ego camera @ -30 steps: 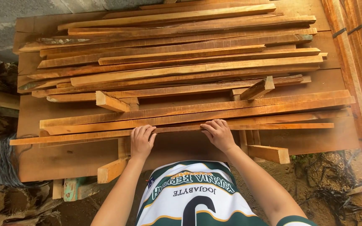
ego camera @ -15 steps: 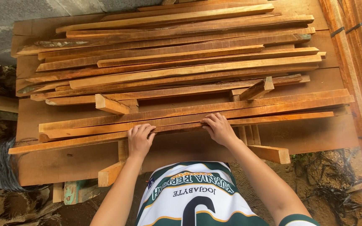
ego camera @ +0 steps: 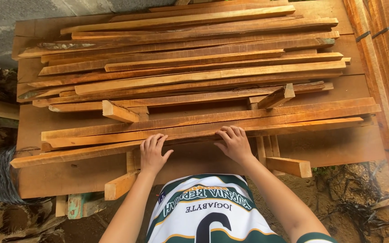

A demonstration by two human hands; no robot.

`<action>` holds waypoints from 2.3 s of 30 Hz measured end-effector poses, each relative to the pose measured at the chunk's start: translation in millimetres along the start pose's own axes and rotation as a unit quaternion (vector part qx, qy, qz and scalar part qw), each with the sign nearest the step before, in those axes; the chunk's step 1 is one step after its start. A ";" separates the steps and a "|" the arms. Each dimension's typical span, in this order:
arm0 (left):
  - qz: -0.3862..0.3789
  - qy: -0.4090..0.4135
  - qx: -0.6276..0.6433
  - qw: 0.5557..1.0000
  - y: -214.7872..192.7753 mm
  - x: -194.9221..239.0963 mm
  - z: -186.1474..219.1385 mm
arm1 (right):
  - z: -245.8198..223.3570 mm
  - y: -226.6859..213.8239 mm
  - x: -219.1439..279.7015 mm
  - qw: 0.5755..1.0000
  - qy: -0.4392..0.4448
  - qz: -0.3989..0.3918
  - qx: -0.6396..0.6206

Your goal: The person arranges and stacks long, thin wooden planks on a wooden workbench. They pick up individual planks from a pile and place them carefully into a neat stack, aligning them with the existing wood.

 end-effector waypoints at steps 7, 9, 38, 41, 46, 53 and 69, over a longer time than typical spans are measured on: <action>0.009 0.020 -0.024 0.999 13.2 -17.5 -13.8 | 11.5 18.0 -6.4 0.998 -0.031 -0.054 -0.008; -0.005 0.012 0.004 1.000 13.4 -21.0 -16.2 | 14.0 20.5 -10.8 0.995 -0.041 -0.081 -0.051; 0.051 0.082 -0.009 0.995 17.8 -23.3 43.8 | 42.7 7.3 27.0 0.998 -0.008 -0.055 -0.012; 0.017 0.079 -0.011 0.997 21.8 -29.4 57.7 | 53.1 2.4 37.1 0.998 0.016 -0.065 0.000; -0.070 0.060 -0.022 0.995 31.3 -36.5 65.7 | 61.7 4.7 47.3 0.996 0.038 -0.075 -0.012; -0.180 0.028 -0.124 0.975 59.1 -52.2 64.7 | 46.6 10.7 7.8 0.993 0.034 -0.113 -0.006; -0.077 0.117 -0.169 0.976 65.2 -61.0 60.2 | 58.0 62.8 -32.9 0.949 -0.037 -0.305 -0.067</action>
Point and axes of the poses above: each hand's wrist, its own x-axis away from the middle knuckle, its own y-axis out of the palm, z = x × y, the point moved 10 cm from there along -x, towards the middle knuckle, and after that the axes turned 15 degrees about -y, right-handed, at the moved point
